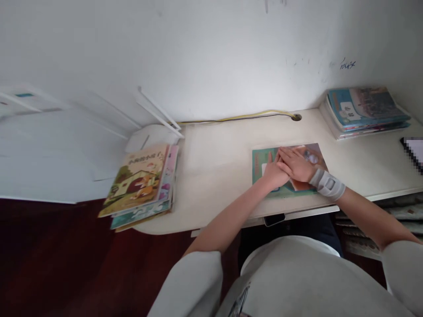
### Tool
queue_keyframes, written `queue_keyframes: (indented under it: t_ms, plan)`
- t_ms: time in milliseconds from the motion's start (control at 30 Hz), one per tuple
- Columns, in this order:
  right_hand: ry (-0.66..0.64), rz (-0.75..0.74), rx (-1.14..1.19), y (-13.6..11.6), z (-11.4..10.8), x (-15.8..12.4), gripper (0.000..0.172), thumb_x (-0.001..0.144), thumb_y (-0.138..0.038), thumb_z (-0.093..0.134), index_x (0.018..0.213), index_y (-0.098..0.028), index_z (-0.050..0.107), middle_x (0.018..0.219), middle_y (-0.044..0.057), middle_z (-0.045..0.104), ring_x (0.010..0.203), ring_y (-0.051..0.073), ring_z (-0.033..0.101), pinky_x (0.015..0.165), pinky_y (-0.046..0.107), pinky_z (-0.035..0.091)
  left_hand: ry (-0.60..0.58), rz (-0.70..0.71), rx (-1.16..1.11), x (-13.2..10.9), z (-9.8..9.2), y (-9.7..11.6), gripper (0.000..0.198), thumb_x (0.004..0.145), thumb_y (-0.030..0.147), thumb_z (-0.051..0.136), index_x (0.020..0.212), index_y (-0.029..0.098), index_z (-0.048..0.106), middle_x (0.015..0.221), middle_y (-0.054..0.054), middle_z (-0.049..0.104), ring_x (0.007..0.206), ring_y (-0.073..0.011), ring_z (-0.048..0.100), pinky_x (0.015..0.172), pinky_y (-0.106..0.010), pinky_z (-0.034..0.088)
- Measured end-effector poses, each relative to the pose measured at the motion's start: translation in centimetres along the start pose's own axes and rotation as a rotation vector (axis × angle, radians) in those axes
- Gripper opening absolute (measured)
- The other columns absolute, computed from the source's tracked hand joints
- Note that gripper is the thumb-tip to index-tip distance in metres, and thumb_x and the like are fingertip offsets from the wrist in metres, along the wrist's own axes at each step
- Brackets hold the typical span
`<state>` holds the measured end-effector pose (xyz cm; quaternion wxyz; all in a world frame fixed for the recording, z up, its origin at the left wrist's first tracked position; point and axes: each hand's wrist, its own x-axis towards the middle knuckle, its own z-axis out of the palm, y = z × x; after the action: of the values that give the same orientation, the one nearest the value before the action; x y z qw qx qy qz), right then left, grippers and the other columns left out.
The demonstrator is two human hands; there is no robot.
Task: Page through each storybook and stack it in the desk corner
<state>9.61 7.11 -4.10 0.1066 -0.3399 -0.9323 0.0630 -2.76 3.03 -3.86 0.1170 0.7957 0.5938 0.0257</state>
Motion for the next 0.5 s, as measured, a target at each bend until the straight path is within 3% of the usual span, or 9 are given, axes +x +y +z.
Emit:
queue_keyframes:
  t_ms: [100, 233, 367, 500]
  plan:
    - [-0.013, -0.027, 0.062, 0.5, 1.0, 0.8, 0.072, 0.093, -0.056, 0.012, 0.142, -0.006, 0.031, 0.147, 0.017, 0.033, 0.137, 0.026, 0.026, 0.109, 0.046, 0.026, -0.002, -0.002, -0.005, 0.7, 0.3, -0.8, 0.066, 0.088, 0.041, 0.034, 0.148, 0.019, 0.016, 0.153, -0.007, 0.023, 0.141, -0.0292, 0.015, 0.114, -0.051, 0.005]
    - [-0.043, -0.018, -0.041, 3.8, 0.6, -0.3, 0.075, 0.092, -0.058, 0.017, 0.142, -0.004, 0.031, 0.147, 0.020, 0.030, 0.137, 0.027, 0.026, 0.109, 0.046, 0.023, 0.051, 0.001, 0.027, 0.4, 0.3, -2.8, 0.068, 0.090, 0.051, 0.026, 0.147, 0.014, 0.020, 0.153, -0.008, 0.021, 0.142, -0.0270, 0.012, 0.115, -0.046, 0.008]
    - [-0.052, 0.103, -0.150, 7.4, -0.1, -1.8, 0.068, 0.093, -0.052, 0.024, 0.139, -0.003, 0.035, 0.146, 0.019, 0.033, 0.136, 0.028, 0.028, 0.108, 0.045, 0.023, 0.062, -0.150, 0.038, -0.3, -0.2, -5.8, 0.071, 0.090, 0.055, 0.022, 0.146, 0.012, 0.021, 0.153, -0.011, 0.020, 0.142, -0.0254, 0.014, 0.115, -0.043, 0.010]
    - [-0.029, 0.197, -0.185, 8.8, 0.1, -2.6, 0.062, 0.093, -0.045, 0.027, 0.138, -0.003, 0.037, 0.146, 0.019, 0.035, 0.136, 0.027, 0.027, 0.108, 0.044, 0.024, 0.092, -0.290, 0.027, -0.9, -0.3, -8.2, 0.067, 0.091, 0.050, 0.019, 0.145, 0.010, 0.023, 0.153, -0.012, 0.021, 0.141, -0.0259, 0.016, 0.114, -0.045, 0.012]
